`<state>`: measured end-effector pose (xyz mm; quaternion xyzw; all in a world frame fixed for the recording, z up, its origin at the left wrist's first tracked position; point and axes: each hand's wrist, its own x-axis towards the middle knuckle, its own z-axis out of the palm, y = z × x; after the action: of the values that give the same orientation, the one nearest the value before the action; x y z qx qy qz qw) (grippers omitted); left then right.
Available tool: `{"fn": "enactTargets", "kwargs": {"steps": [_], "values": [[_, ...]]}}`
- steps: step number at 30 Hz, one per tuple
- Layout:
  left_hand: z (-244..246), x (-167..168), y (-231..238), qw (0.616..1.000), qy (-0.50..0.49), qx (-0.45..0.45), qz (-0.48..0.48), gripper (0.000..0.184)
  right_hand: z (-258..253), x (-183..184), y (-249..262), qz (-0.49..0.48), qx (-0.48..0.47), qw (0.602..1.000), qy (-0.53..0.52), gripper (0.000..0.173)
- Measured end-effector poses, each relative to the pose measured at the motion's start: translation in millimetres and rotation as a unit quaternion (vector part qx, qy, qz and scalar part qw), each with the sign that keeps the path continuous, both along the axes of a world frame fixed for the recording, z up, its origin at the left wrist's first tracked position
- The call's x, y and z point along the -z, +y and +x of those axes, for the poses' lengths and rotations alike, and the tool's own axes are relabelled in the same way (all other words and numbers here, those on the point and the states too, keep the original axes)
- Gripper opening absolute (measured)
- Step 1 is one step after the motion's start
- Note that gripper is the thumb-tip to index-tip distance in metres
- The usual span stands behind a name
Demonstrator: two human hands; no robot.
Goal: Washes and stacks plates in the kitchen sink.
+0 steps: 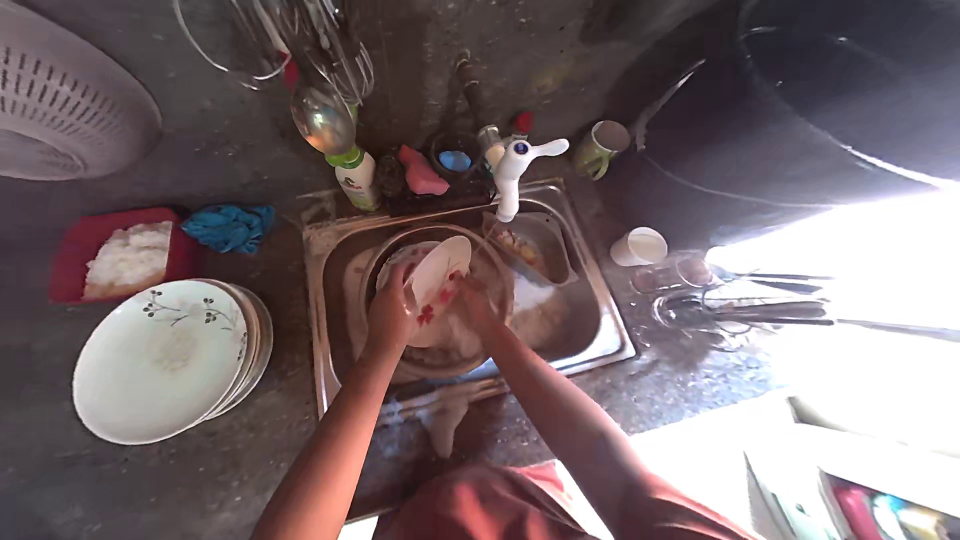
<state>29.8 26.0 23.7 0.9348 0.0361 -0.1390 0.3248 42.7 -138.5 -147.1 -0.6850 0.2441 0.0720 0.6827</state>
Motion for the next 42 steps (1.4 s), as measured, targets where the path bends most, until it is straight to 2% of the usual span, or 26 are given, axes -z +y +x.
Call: {"fn": "enactTargets", "kwargs": {"steps": [2, 5, 8, 9, 10, 13, 17, 20, 22, 24, 27, 29, 31, 33, 35, 37, 40, 42], "values": [[-9.8, -5.2, 5.1, 0.998, -0.061, 0.010, -0.006, 0.031, 1.2, -7.7, -10.9, -0.097, -0.043, 0.994, -0.016, 0.037], [-17.1, -18.8, 32.8, 0.994, -0.110, -0.023, -0.008, 0.035, 0.6, -2.3, -28.2, -0.231, -0.111, 0.966, -0.018, 0.062], [-15.9, -37.2, 81.4, 0.984, -0.118, -0.123, -0.049, 0.039, -10.1, -7.0, -33.4, -0.320, -0.137, 0.937, 0.011, 0.085], [-17.8, -39.1, 102.2, 0.973, -0.137, -0.168, -0.076, 0.037, -13.0, -11.0, -31.6, -0.329, -0.155, 0.931, 0.043, 0.094], [-21.7, -38.4, 125.2, 0.958, -0.156, -0.215, -0.104, 0.036, -13.5, -14.0, -29.3, -0.321, -0.167, 0.929, 0.074, 0.095], [-47.2, -34.3, 192.3, 0.903, -0.178, -0.358, -0.154, 0.042, -5.6, -20.7, -30.5, -0.285, -0.182, 0.936, 0.097, 0.069], [-85.8, -20.1, 254.7, 0.800, -0.203, -0.513, -0.235, 0.048, 4.8, -53.6, -33.3, -0.352, -0.203, 0.908, 0.099, 0.045], [-107.3, -10.0, 278.6, 0.744, -0.220, -0.579, -0.251, 0.045, -3.4, -71.6, -27.7, -0.406, -0.161, 0.899, -0.022, 0.038], [-115.2, -3.4, 283.6, 0.734, -0.203, -0.600, -0.245, 0.047, -5.6, -89.8, -26.2, -0.412, -0.128, 0.898, -0.085, 0.037], [-121.1, 5.1, 291.4, 0.759, -0.166, -0.597, -0.199, 0.051, -2.4, -111.8, -27.2, -0.422, -0.112, 0.895, -0.091, 0.038], [-126.3, 9.3, 305.2, 0.836, -0.080, -0.542, -0.011, 0.050, 7.3, -131.2, -31.5, -0.448, -0.145, 0.882, -0.013, 0.040], [-124.5, 7.3, 301.3, 0.852, -0.070, -0.512, 0.085, 0.058, 13.8, -124.2, -34.4, -0.476, -0.193, 0.856, 0.046, 0.046], [-119.8, 0.3, 277.9, 0.867, -0.105, -0.466, 0.142, 0.069, 15.9, -99.1, -34.3, -0.494, -0.239, 0.833, 0.070, 0.050], [-111.2, -4.4, 233.3, 0.907, -0.143, -0.371, 0.139, 0.058, 11.5, -64.0, -25.6, -0.492, -0.273, 0.822, 0.087, 0.051], [-96.8, 14.6, 178.9, 0.947, -0.187, -0.232, 0.117, 0.042, 1.3, -37.2, -8.7, -0.486, -0.308, 0.809, 0.116, 0.059], [-75.7, 31.0, 125.3, 0.977, -0.157, -0.126, 0.075, 0.034, -9.2, -16.1, 8.1, -0.497, -0.313, 0.801, 0.112, 0.063], [-45.7, 54.9, 64.4, 0.997, -0.033, -0.013, 0.066, 0.046, -36.0, -16.6, 19.8, -0.531, -0.342, 0.770, 0.091, 0.053], [-30.7, 78.2, 36.2, 0.996, 0.055, 0.029, 0.067, 0.066, -38.5, -9.3, 22.7, -0.488, -0.355, 0.789, 0.115, 0.045]]}}
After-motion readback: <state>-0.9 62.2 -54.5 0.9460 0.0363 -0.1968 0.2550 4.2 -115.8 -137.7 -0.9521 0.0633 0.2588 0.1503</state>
